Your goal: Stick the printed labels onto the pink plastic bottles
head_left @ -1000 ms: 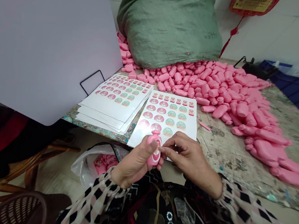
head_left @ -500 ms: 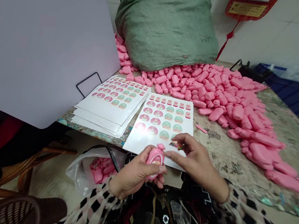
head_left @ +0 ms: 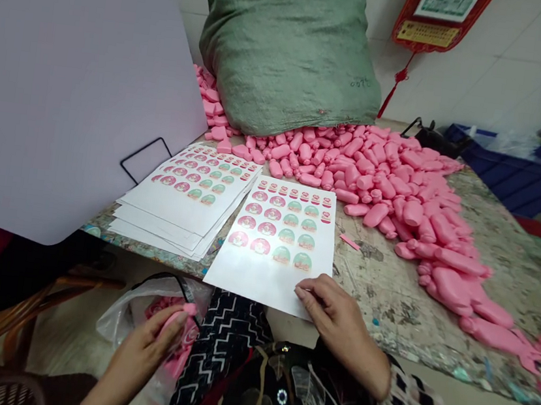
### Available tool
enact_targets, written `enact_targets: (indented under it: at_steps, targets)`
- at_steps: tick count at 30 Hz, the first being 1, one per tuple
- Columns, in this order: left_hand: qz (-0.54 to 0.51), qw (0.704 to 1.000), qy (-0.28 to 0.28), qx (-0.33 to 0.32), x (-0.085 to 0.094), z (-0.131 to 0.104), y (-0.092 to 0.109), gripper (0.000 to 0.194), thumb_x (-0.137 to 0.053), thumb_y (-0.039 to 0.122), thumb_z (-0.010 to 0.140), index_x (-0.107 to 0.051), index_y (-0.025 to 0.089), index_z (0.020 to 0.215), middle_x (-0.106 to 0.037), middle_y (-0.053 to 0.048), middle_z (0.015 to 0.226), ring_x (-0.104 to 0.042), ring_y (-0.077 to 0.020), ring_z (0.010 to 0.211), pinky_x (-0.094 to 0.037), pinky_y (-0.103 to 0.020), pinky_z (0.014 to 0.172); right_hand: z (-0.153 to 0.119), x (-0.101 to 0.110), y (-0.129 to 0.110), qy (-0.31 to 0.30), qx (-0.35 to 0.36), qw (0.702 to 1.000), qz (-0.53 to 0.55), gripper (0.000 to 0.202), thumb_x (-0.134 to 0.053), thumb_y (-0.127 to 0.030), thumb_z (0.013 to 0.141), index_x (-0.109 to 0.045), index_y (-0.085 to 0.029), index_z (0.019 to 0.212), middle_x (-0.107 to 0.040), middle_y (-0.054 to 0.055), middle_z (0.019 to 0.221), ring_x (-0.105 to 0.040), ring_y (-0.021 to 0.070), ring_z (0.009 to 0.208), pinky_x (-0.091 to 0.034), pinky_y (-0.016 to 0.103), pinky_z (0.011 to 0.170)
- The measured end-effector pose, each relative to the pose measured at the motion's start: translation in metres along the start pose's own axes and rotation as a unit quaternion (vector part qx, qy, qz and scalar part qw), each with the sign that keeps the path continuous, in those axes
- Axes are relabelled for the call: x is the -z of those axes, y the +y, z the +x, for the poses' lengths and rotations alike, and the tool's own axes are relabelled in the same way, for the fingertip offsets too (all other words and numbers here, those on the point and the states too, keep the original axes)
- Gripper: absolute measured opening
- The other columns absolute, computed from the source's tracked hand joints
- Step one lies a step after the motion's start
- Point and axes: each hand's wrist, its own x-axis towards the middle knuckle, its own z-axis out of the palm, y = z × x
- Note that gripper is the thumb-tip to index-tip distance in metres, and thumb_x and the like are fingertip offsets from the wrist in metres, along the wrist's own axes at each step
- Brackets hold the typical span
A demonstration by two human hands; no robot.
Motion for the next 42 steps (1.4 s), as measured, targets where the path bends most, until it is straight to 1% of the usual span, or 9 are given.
enact_targets:
  at_steps: [3, 6, 12, 18, 26, 31, 34, 37, 42]
  targets:
    - [0.112, 0.985, 0.119, -0.049, 0.024, 0.004, -0.018, 0.06, -0.062, 0.059, 0.062, -0.061, 0.023, 0.11, -0.063, -0.007, 0.11, -0.059, -0.028, 0.098, -0.048, -0.037, 0.08, -0.005, 0.003, 0.016, 0.028, -0.013, 0.999, -0.034, 0.022, -0.041, -0.035, 0.09, -0.059, -0.025, 0.096, -0.06, 0.005, 0.092, -0.057, 0.0184, 0.084, -0.044, 0.031, 0.073]
    - [0.059, 0.992, 0.099, -0.051, 0.018, 0.006, -0.007, 0.057, -0.058, 0.056, 0.069, -0.058, 0.021, 0.115, -0.062, -0.008, 0.113, -0.056, -0.0261, 0.106, -0.044, -0.038, 0.09, -0.005, 0.002, 0.02, 0.036, -0.015, 0.995, -0.097, 0.022, -0.039, -0.034, 0.091, -0.055, -0.024, 0.1, -0.059, 0.006, 0.096, -0.057, 0.0194, 0.085, -0.044, 0.032, 0.073]
    - [-0.119, 0.99, 0.068, -0.042, -0.032, 0.023, 0.032, 0.075, -0.064, 0.051, 0.067, -0.045, 0.016, 0.13, -0.062, -0.007, 0.102, -0.062, -0.0168, 0.079, -0.05, -0.03, 0.073, 0.006, -0.009, 0.001, -0.013, 0.025, 0.981, -0.193, 0.023, -0.034, -0.03, 0.093, -0.056, -0.024, 0.096, -0.054, 0.004, 0.092, -0.055, 0.016, 0.076, -0.04, 0.028, 0.063]
    - [-0.15, 0.986, 0.075, -0.018, -0.039, 0.033, 0.03, 0.073, -0.066, 0.049, 0.066, -0.047, 0.017, 0.129, -0.059, -0.01, 0.111, -0.061, -0.0147, 0.073, -0.05, -0.027, 0.063, 0.017, -0.023, -0.009, -0.029, 0.058, 0.964, -0.258, 0.021, -0.036, -0.026, 0.092, -0.057, -0.022, 0.094, -0.052, 0.004, 0.092, -0.054, 0.0153, 0.076, -0.036, 0.027, 0.06]
    - [-0.13, 0.987, 0.072, -0.054, -0.041, 0.03, 0.033, 0.06, -0.062, 0.049, 0.069, -0.054, 0.02, 0.12, -0.055, -0.009, 0.119, -0.061, -0.0155, 0.076, -0.05, -0.028, 0.065, 0.023, -0.03, -0.005, -0.068, 0.039, 0.995, -0.068, 0.015, -0.045, -0.027, 0.088, -0.059, -0.023, 0.085, -0.056, 0.0, 0.085, -0.053, 0.0124, 0.075, -0.037, 0.025, 0.064]
    - [-0.128, 0.966, 0.221, -0.048, -0.037, 0.012, 0.046, 0.043, -0.061, 0.051, 0.07, -0.058, 0.017, 0.096, -0.059, -0.001, 0.079, -0.055, -0.012, 0.065, -0.046, -0.023, 0.059, 0.031, -0.029, 0.006, -0.076, -0.016, 0.988, 0.132, 0.01, -0.055, -0.028, 0.081, -0.06, -0.02, 0.078, -0.06, -0.001, 0.079, -0.054, 0.0123, 0.074, -0.04, 0.024, 0.066]
    - [-0.174, 0.981, 0.089, -0.016, -0.042, -0.002, 0.051, 0.042, -0.053, 0.057, 0.073, -0.058, 0.015, 0.075, -0.055, 0.0, 0.059, -0.05, -0.0101, 0.052, -0.041, -0.021, 0.048, 0.032, -0.029, 0.009, -0.077, -0.02, 0.982, 0.171, 0.011, -0.056, -0.029, 0.081, -0.06, -0.019, 0.078, -0.059, 0.0, 0.077, -0.054, 0.0125, 0.073, -0.041, 0.024, 0.066]
    - [-0.23, 0.968, -0.098, 0.019, -0.061, -0.008, 0.06, 0.048, -0.054, 0.058, 0.071, -0.059, 0.014, 0.088, -0.061, -0.003, 0.063, -0.053, -0.0114, 0.048, -0.039, -0.021, 0.041, 0.03, -0.029, 0.006, -0.071, 0.004, 0.987, 0.143, 0.011, -0.055, -0.028, 0.082, -0.06, -0.019, 0.079, -0.058, 0.0, 0.078, -0.054, 0.0124, 0.075, -0.041, 0.024, 0.068]
    - [-0.263, 0.956, -0.119, 0.049, -0.089, 0.003, 0.081, 0.037, -0.057, 0.047, 0.074, -0.058, 0.011, 0.073, -0.063, -0.006, 0.058, -0.055, -0.0112, 0.045, -0.045, -0.022, 0.044, 0.019, -0.027, -0.007, -0.05, 0.059, 0.997, -0.029, 0.016, -0.045, -0.026, 0.088, -0.061, -0.022, 0.088, -0.056, 0.002, 0.086, -0.054, 0.014, 0.078, -0.04, 0.026, 0.068]
